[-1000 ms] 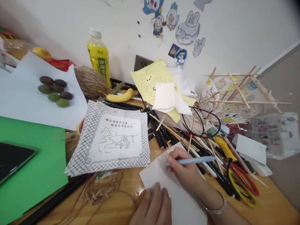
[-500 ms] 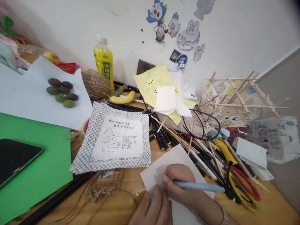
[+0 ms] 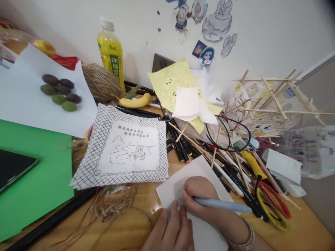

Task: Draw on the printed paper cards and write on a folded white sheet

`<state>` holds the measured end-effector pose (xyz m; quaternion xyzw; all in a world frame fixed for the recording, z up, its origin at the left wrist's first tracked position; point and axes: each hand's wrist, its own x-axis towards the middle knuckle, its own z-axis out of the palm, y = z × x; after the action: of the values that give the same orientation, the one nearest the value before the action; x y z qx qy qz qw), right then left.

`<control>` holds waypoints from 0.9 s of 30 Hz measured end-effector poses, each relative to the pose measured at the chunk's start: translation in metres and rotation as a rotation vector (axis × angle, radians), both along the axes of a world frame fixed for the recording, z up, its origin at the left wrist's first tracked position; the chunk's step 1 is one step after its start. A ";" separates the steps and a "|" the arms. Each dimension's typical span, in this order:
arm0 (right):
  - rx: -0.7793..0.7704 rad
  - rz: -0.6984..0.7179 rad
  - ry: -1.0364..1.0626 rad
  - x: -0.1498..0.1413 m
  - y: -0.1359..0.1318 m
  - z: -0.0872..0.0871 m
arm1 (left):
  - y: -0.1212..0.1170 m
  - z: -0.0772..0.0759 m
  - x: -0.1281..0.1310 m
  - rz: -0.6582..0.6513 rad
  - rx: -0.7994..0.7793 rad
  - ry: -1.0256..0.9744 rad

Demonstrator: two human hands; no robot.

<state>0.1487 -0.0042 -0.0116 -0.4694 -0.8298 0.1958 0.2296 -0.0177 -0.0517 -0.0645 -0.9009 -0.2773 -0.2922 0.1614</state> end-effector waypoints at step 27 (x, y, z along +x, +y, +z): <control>0.087 -0.011 -0.095 -0.002 -0.002 -0.002 | 0.001 0.005 -0.001 0.002 0.000 0.024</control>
<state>0.1471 -0.0057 -0.0137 -0.4721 -0.8449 0.1360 0.2114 -0.0187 -0.0510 -0.0597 -0.9041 -0.2761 -0.2812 0.1651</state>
